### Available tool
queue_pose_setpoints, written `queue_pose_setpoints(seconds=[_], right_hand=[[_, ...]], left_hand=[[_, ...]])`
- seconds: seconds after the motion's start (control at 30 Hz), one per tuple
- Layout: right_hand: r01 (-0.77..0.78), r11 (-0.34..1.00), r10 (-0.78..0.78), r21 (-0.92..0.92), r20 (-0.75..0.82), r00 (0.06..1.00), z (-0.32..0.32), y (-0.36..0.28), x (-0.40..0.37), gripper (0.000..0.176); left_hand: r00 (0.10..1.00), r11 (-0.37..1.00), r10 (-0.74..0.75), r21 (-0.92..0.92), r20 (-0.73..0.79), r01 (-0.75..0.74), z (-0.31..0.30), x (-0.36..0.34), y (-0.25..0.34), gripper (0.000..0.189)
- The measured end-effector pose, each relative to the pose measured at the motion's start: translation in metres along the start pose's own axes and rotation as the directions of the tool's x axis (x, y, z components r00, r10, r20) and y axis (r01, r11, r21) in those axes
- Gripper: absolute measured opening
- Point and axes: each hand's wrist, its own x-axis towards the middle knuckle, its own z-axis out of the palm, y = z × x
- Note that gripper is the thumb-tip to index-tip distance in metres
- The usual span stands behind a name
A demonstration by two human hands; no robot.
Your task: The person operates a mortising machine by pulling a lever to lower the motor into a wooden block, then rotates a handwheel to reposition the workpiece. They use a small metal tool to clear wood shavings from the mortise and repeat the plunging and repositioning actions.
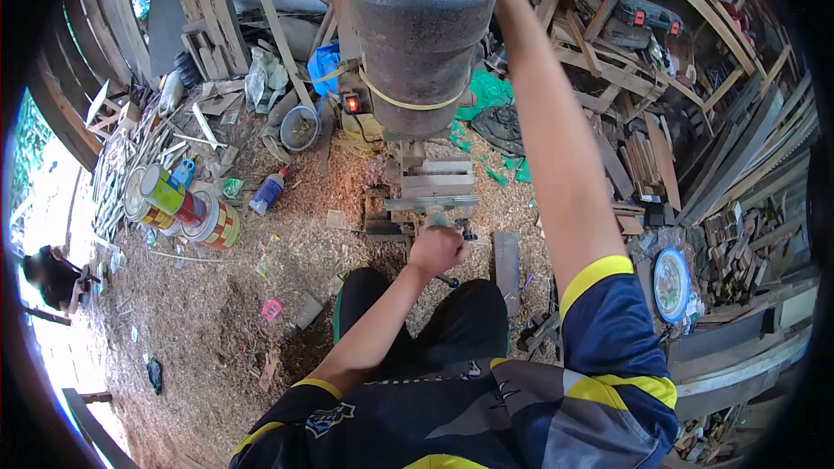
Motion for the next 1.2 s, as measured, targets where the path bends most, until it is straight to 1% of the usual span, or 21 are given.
queue_pose_setpoints(seconds=[0.03,0.1,0.17,0.23,0.27,0.3,0.37,0.4,0.43,0.5,0.53,0.6,0.7,0.73,0.87,0.93,0.97,1.03,1.07,1.13,1.2], right_hand=[[0.080,0.997,-0.080,0.010,0.022,0.997,-0.004,0.018,-0.020,0.056],[0.119,0.993,-0.119,-0.018,0.022,0.993,-0.010,0.055,-0.065,0.056],[0.157,0.987,-0.155,-0.045,0.031,0.987,-0.015,0.065,-0.085,0.057],[-0.011,0.997,0.019,-0.075,0.108,0.994,-0.018,0.073,-0.088,0.058],[-0.017,0.997,0.025,-0.072,0.111,0.994,-0.018,0.076,-0.086,0.058],[-0.153,0.988,0.155,-0.026,0.113,0.982,-0.017,0.083,-0.079,0.060],[-0.407,0.911,0.396,0.070,0.133,0.908,-0.012,0.103,-0.056,0.066],[-0.427,0.890,0.402,0.159,0.167,0.900,-0.009,0.128,-0.045,0.067],[-0.429,0.888,0.404,0.164,0.165,0.900,-0.007,0.133,-0.041,0.067],[-0.472,0.882,0.466,-0.010,0.176,0.867,0.000,0.136,-0.037,0.067],[-0.475,0.880,0.469,-0.009,0.177,0.865,0.003,0.134,-0.038,0.067],[-0.354,0.935,0.342,0.024,0.207,0.917,0.000,0.134,-0.042,0.068],[-0.433,0.901,0.419,0.031,0.204,0.885,-0.008,0.171,-0.039,0.071],[-0.320,0.939,0.337,-0.123,0.160,0.928,-0.010,0.175,-0.039,0.072],[-0.277,0.939,0.294,-0.203,0.061,0.954,-0.007,0.167,-0.046,0.071],[-0.221,0.973,0.227,-0.065,0.120,0.966,-0.013,0.178,-0.052,0.068],[-0.218,0.974,0.225,-0.066,0.118,0.967,-0.017,0.185,-0.056,0.068],[-0.313,0.946,0.319,-0.085,0.065,0.946,-0.023,0.180,-0.063,0.062],[-0.308,0.947,0.314,-0.088,0.064,0.947,-0.028,0.177,-0.069,0.062],[-0.599,0.800,0.599,0.002,-0.029,0.800,-0.035,0.114,-0.101,0.050],[-0.565,0.823,0.567,0.051,-0.041,0.823,-0.046,0.105,-0.119,0.045]], left_hand=[[1.000,0.999,0.013,-0.034,-0.024,-0.014,0.000,0.000,-0.001,0.030],[1.000,0.997,0.017,-0.071,-0.026,-0.019,-0.001,-0.001,-0.003,0.027],[1.000,0.995,0.029,-0.101,0.001,-0.029,-0.001,-0.002,-0.004,0.025],[1.000,0.996,0.009,-0.094,0.023,-0.007,0.000,0.000,-0.005,0.024],[1.000,0.996,0.016,-0.091,0.021,-0.014,0.000,0.000,-0.005,0.024],[0.999,0.996,0.025,-0.089,0.020,-0.023,0.002,0.000,-0.005,0.024],[1.000,0.995,0.014,-0.094,0.010,-0.013,-0.003,0.001,-0.001,0.024],[1.000,0.995,0.008,-0.098,0.002,-0.008,-0.005,0.001,-0.001,0.024],[1.000,0.996,0.007,-0.094,0.007,-0.006,-0.004,0.000,-0.002,0.024],[0.999,0.994,0.021,-0.108,-0.049,-0.026,0.000,0.001,-0.004,0.026],[0.997,0.994,0.030,-0.099,-0.065,-0.037,0.002,0.001,-0.005,0.026],[0.999,0.993,0.022,-0.114,-0.050,-0.028,0.004,0.000,-0.006,0.025],[0.999,0.993,0.025,-0.116,-0.027,-0.028,0.000,0.000,-0.004,0.024],[0.999,0.995,0.031,-0.099,-0.025,-0.033,0.001,0.000,-0.004,0.024],[1.000,0.996,0.017,-0.082,-0.021,-0.018,0.004,-0.002,-0.005,0.025],[0.999,0.991,0.013,-0.131,-0.032,-0.017,0.003,-0.003,-0.004,0.025],[0.999,0.991,0.016,-0.130,-0.033,-0.020,0.002,-0.004,-0.004,0.025],[1.000,0.990,-0.006,-0.140,0.027,0.010,-0.002,-0.003,-0.004,0.024],[1.000,0.990,-0.001,-0.140,0.023,0.004,-0.004,-0.004,-0.002,0.024],[0.999,0.996,-0.004,-0.094,0.046,0.008,-0.008,-0.003,0.001,0.023],[0.997,0.995,-0.025,-0.093,0.078,0.033,-0.015,-0.004,0.004,0.023]])
